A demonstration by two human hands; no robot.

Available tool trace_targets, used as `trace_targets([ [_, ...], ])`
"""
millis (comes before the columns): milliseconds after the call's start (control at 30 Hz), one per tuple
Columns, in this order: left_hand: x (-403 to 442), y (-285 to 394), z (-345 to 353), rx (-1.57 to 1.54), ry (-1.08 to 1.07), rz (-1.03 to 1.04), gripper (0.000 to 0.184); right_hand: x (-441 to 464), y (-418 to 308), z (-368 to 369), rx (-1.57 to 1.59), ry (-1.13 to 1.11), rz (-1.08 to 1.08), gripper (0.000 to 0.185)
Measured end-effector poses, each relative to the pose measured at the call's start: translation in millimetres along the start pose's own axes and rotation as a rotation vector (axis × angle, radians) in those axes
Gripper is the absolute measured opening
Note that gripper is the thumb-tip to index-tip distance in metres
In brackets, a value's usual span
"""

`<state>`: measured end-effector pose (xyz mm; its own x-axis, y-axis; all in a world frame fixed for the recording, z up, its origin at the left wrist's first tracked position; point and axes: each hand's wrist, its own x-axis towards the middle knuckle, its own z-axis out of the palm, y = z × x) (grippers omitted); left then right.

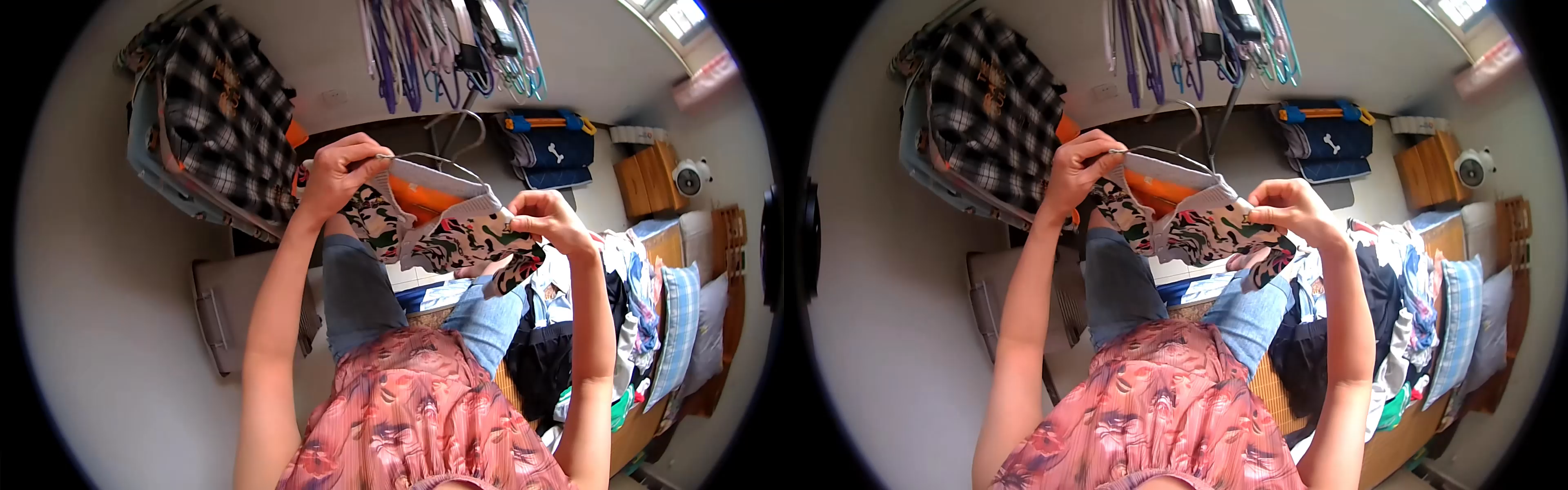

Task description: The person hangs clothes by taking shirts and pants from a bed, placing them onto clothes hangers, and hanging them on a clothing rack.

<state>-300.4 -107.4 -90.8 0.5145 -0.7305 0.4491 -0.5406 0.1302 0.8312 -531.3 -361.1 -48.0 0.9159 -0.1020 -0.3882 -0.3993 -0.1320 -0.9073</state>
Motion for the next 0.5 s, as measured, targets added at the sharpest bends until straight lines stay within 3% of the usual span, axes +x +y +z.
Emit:
trace_targets([
  [100, 2, 5, 1, -0.011, 0.001, 0.016, 0.011, 0, 7, 6, -0.176, 0.208, 0.016, 0.015],
  [167, 2, -1, 1, 0.01, 0.019, 0.05, 0.011, -2, 4, 29, -0.654, 0.541, -0.382, 0.018],
  [233, 2, -2, -1, 0.021, 0.036, 0.051, 0.011, -3, 3, 48, -0.864, 0.734, -0.504, 0.022],
  [367, 7, -13, -18, -0.016, 0.058, 0.067, 0.011, -7, -15, 48, -0.952, 0.783, -0.523, 0.034],
  [433, 12, -19, -30, -0.072, 0.061, -0.005, 0.013, -10, -12, 30, -0.752, 0.571, -0.361, 0.027],
  [500, 21, -30, -38, -0.133, 0.072, 0.033, 0.014, -4, -5, 23, -0.683, 0.435, -0.436, 0.009],
])
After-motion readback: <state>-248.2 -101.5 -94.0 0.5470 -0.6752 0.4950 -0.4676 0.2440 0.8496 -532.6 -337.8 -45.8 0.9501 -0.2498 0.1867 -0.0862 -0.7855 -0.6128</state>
